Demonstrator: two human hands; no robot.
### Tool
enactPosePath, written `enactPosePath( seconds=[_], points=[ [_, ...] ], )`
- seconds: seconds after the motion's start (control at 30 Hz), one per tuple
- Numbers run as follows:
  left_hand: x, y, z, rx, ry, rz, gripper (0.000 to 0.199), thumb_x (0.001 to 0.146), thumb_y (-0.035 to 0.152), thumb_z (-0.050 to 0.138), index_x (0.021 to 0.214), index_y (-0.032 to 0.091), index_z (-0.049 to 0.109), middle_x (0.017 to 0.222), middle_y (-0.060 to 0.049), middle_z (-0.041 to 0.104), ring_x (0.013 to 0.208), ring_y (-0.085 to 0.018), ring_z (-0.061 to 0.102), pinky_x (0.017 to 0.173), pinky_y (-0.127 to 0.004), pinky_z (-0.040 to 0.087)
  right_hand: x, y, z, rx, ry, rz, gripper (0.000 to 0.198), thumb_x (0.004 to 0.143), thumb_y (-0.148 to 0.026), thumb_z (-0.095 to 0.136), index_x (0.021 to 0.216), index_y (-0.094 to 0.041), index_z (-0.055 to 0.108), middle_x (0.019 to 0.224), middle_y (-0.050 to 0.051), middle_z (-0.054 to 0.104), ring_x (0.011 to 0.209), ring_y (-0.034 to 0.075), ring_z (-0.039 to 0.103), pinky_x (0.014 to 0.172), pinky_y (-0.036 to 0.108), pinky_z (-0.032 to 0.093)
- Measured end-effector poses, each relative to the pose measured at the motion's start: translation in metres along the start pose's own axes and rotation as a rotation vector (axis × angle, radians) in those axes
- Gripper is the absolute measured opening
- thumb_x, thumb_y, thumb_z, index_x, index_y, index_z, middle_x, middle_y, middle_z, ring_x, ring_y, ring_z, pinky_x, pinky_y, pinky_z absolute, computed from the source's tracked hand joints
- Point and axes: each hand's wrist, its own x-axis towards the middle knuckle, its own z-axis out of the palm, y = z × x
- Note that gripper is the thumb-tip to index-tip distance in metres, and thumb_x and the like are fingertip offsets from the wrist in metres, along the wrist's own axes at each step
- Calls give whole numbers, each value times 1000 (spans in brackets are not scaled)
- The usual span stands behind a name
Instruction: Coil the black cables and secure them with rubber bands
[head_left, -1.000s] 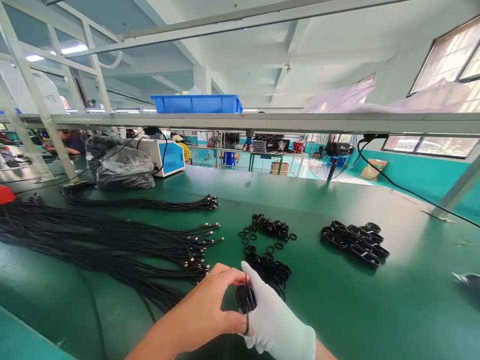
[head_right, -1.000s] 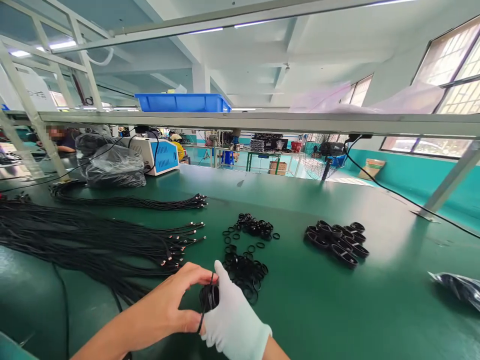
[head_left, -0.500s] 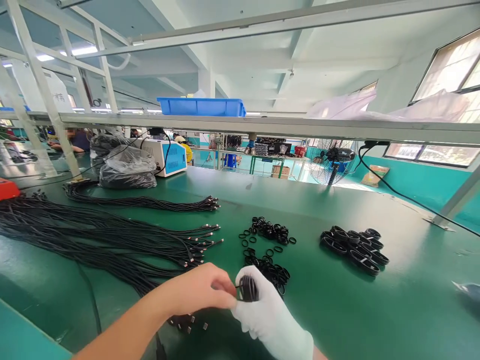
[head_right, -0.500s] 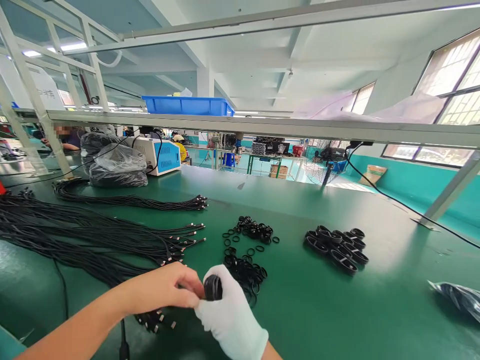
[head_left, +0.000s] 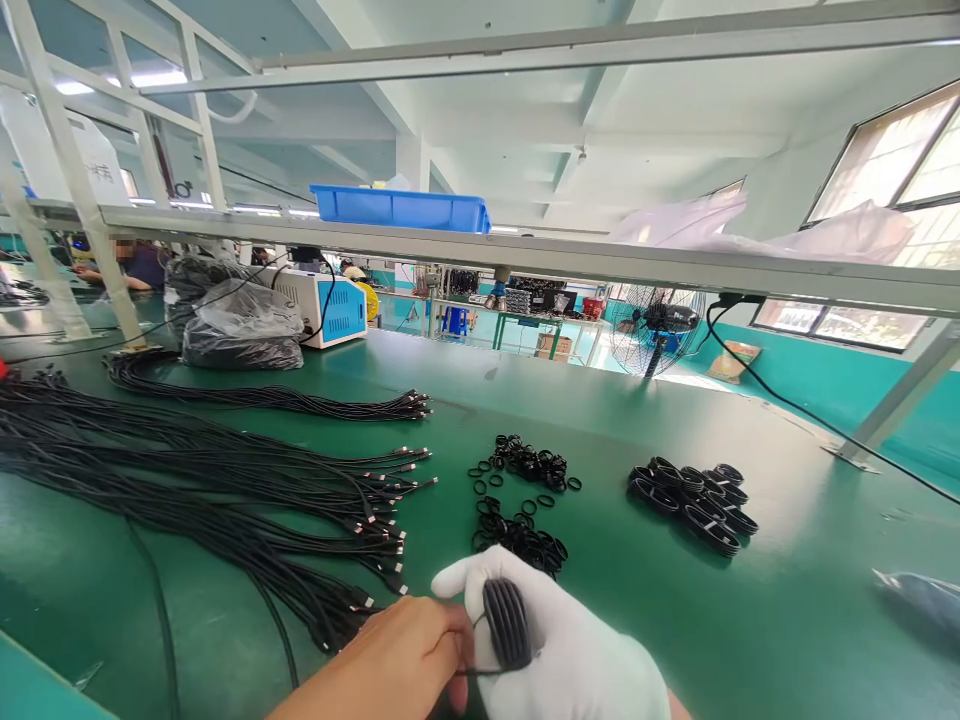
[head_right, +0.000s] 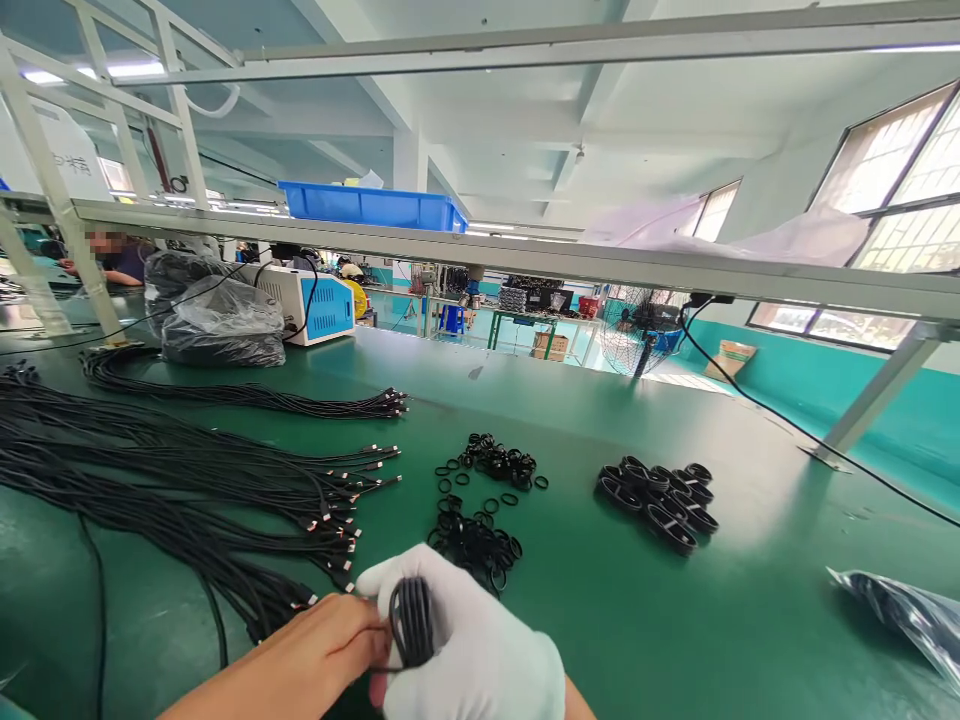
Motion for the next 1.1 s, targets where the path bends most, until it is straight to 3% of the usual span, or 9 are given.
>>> enactPosePath(
  seconds=[0.1,0.23,0.37,0.53,0.63,0.73,0.83,0.97,1.1],
  points=[
    [10,-7,-17,-156,-67,-53,26,81,23,42,67,23,63,77,1,68,75,-20,60,72,-28,42,1,6,0,239,-74,-77,50,51,-18,75,89,-23,42,91,1,62,51,7,52,46,20,37],
    [10,0,-26,-423,146,13,10,78,23,51,79,21,61,80,2,65,77,-17,57,70,-25,43,9,14,-6,378,-208,-136,52,58,-31,75,91,-25,35,55,-5,60,36,8,48,37,16,32],
    [16,8,-14,-717,157,35,1,75,19,56,75,18,56,77,0,63,75,-15,55,70,-25,43,11,17,-6,349,-191,-150,54,58,-36,76,91,-24,35,53,-4,62,36,7,48,38,14,32],
    [29,2,-1,-977,135,-18,14,66,13,59,76,18,50,69,3,57,64,-11,50,60,-23,41,10,20,-7,370,-211,-150,50,64,-28,73,97,-23,36,57,-1,64,37,7,50,39,14,32],
    [25,0,-9,-860,211,-67,17,69,17,58,85,19,51,63,4,53,61,-12,49,60,-24,40,11,20,-11,396,-165,-92,57,62,-24,73,107,-21,37,58,-2,64,39,7,51,41,15,34],
    [17,4,-21,-547,297,-20,27,74,19,54,100,23,57,87,-2,60,82,-18,53,74,-29,42,12,22,-11,372,-190,2,69,58,-23,74,117,-13,40,54,-1,62,37,8,49,38,16,34],
    [18,7,-28,-392,180,99,33,74,17,52,102,30,64,104,-1,59,96,-19,52,86,-30,40,13,27,-8,451,-243,67,67,57,-25,73,115,-7,45,54,2,62,37,10,50,36,17,36],
    [32,-1,-35,-410,89,51,26,74,21,53,95,26,68,79,2,58,72,-14,51,66,-25,42,14,30,-1,589,-143,20,46,69,-36,67,106,-12,53,78,8,64,67,17,63,59,28,49],
    [43,-15,-46,-570,-88,14,30,72,31,60,101,22,67,71,4,50,60,-10,48,59,-23,42,18,27,3,656,-87,36,43,77,-49,60,98,-11,57,88,8,56,76,17,57,73,36,45]
  ],
)
